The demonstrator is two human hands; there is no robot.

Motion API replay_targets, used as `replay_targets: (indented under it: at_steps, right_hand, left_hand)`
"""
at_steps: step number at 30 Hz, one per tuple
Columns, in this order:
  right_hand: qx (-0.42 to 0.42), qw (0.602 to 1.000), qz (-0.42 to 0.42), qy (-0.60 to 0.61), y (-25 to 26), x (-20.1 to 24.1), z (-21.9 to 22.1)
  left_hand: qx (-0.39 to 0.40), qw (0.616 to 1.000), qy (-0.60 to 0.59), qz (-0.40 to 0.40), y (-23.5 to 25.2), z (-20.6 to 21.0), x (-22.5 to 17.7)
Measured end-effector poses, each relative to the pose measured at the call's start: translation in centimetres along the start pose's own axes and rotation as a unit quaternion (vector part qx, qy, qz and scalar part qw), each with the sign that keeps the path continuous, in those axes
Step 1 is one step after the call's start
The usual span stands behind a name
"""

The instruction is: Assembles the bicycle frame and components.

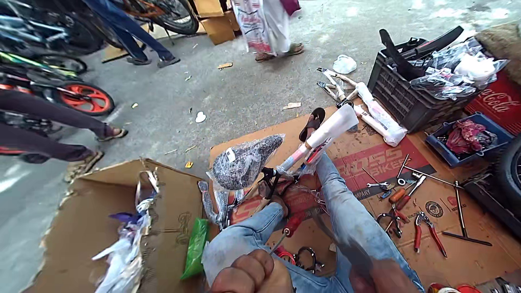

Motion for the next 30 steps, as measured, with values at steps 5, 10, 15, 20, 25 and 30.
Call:
replay_targets:
  at_steps: [5, 10, 15, 20, 25, 30]
  right_hand:
    - [0.184, 0.963, 0.124, -0.151, -0.1, -2.3, 3.8]
    - [-0.014, 0.999, -0.04, -0.006, 1.0, 1.5, -0.2]
    - [0.239, 0.953, 0.135, -0.127, -0.4, -3.1, 5.6]
    - [0.046, 0.998, 0.034, -0.018, 1.3, 1.9, 1.6]
    - [0.204, 0.959, 0.135, -0.142, 1.2, -1.5, 5.9]
    - [0.088, 0.988, 0.129, 0.0, 2.5, -2.6, 4.1]
  left_hand:
    - [0.022, 0.999, 0.037, 0.015, -1.0, 0.6, 1.0]
    - [-0.01, 0.997, 0.052, 0.047, -0.6, -0.6, 0.5]
    - [0.039, 0.994, 0.076, 0.061, 0.1, 0.1, -0.2]
    - [0.022, 0.997, 0.063, 0.049, 0.2, -0.6, -0.8]
    - [0.031, 0.996, 0.069, 0.041, -0.6, 0.0, 0.9]
    - [0.015, 0.997, 0.073, 0.024, -0.9, -1.3, 0.8]
Point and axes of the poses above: each hand's wrist, its own y-axis towards the middle knuckle, its own z-axis out of the palm, x = y × z, the point moved 7 cm from there along y, towards the middle knuckle, and after that the axes turned 3 degrees about -x, right-handed, at the moved point
